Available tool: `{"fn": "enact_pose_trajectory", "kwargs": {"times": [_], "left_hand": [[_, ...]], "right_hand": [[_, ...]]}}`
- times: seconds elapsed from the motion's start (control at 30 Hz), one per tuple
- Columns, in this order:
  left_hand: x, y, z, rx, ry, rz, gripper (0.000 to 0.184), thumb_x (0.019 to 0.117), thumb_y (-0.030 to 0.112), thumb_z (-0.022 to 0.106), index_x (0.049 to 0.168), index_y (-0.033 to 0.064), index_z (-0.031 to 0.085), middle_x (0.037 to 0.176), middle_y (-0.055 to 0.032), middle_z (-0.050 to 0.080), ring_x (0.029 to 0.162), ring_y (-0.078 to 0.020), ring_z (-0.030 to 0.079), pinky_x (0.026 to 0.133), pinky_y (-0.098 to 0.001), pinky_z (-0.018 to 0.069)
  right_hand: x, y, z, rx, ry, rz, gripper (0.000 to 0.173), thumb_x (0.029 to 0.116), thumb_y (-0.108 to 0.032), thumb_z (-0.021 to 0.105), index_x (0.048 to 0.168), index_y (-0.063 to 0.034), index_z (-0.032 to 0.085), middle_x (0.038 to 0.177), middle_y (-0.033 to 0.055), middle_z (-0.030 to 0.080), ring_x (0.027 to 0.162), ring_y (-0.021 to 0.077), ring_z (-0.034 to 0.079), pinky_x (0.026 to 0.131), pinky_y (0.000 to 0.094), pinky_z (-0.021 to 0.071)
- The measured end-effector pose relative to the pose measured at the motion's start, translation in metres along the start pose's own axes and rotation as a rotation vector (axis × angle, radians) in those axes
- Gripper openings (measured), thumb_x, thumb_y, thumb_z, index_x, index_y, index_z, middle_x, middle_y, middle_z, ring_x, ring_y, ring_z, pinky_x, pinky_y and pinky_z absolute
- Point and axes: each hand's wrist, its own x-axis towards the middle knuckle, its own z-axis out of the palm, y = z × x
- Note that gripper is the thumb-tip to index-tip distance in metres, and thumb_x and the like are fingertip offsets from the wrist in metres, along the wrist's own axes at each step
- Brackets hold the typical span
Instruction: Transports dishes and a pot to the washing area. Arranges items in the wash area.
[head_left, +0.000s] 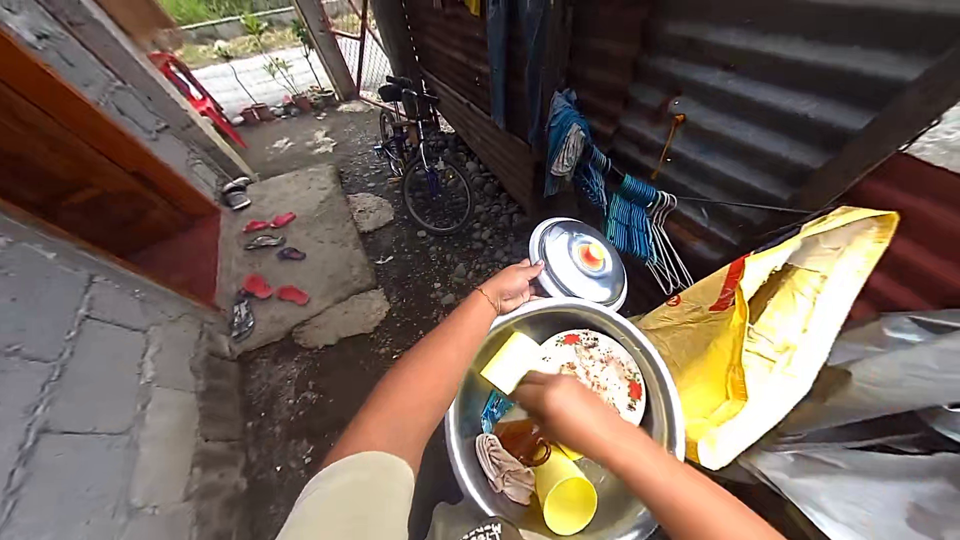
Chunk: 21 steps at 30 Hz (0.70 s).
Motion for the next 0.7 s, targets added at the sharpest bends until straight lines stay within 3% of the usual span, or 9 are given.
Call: {"fn": "enact_pose_trajectory", "kwargs": {"times": [0.07,0.1,0.17,0.23,0.47,0.57,0.7], "left_hand": [[0.003,-0.004,0.003,0.013,-0.004,-0.013,0.038,0.1129,0.032,0.034,0.146,0.0137,0.038,0.115,-0.0097,0.063,0.094,-0.0167,0.067,0.082,-0.0328,0.0563],[0.005,-0.008,0.003,0.019,0.000,-0.021,0.038,0.1123,0.034,0.036,0.144,0.0152,0.040,0.113,-0.0084,0.064,0.092,-0.0154,0.067,0.080,-0.0315,0.0564],[0.010,-0.008,0.004,0.008,-0.011,-0.023,0.038,0.1120,0.035,0.037,0.145,0.0154,0.038,0.113,-0.0091,0.064,0.093,-0.0164,0.067,0.080,-0.0324,0.0567],[0.013,-0.006,0.002,-0.002,-0.029,-0.018,0.039,0.1124,0.034,0.036,0.146,0.0143,0.036,0.117,-0.0110,0.063,0.097,-0.0189,0.067,0.084,-0.0354,0.0569],[0.011,-0.004,-0.002,-0.011,-0.034,-0.021,0.041,0.1127,0.032,0.035,0.150,0.0145,0.034,0.121,-0.0129,0.062,0.103,-0.0217,0.067,0.087,-0.0385,0.0572],[0.010,-0.002,-0.003,0.004,-0.019,-0.017,0.040,0.1127,0.032,0.035,0.149,0.0151,0.035,0.117,-0.0115,0.063,0.098,-0.0198,0.068,0.085,-0.0365,0.0575],[0.012,-0.005,-0.004,0.016,-0.006,-0.027,0.039,0.1123,0.034,0.036,0.147,0.0158,0.038,0.115,-0.0111,0.066,0.096,-0.0201,0.069,0.084,-0.0372,0.0578]], "right_hand": [[0.040,-0.027,0.032,-0.127,-0.391,0.105,0.026,0.0996,0.005,0.048,0.120,0.0063,0.064,0.126,0.0261,0.062,0.104,0.0440,0.068,0.083,0.0595,0.0556],[0.054,-0.036,0.043,-0.161,-0.502,0.203,0.029,0.1015,0.006,0.044,0.125,0.0082,0.061,0.130,0.0278,0.060,0.109,0.0462,0.065,0.086,0.0614,0.0547],[0.068,-0.047,0.055,-0.132,-0.603,0.398,0.031,0.1047,0.001,0.038,0.125,0.0110,0.058,0.131,0.0304,0.060,0.119,0.0481,0.062,0.091,0.0642,0.0519],[0.071,-0.046,0.063,-0.128,-0.628,0.416,0.029,0.1041,0.001,0.039,0.118,0.0124,0.061,0.128,0.0303,0.062,0.119,0.0473,0.062,0.092,0.0642,0.0518],[0.074,-0.037,0.071,-0.205,-0.605,0.268,0.026,0.1027,0.004,0.040,0.112,0.0119,0.063,0.123,0.0280,0.064,0.114,0.0449,0.064,0.088,0.0606,0.0541],[0.061,-0.042,0.055,-0.211,-0.487,0.238,0.026,0.1022,0.004,0.040,0.113,0.0125,0.062,0.121,0.0272,0.063,0.110,0.0432,0.066,0.085,0.0574,0.0556],[0.037,-0.032,0.022,-0.290,-0.209,0.099,0.022,0.0976,0.007,0.049,0.108,0.0089,0.068,0.111,0.0251,0.065,0.090,0.0392,0.070,0.069,0.0517,0.0579]]}}
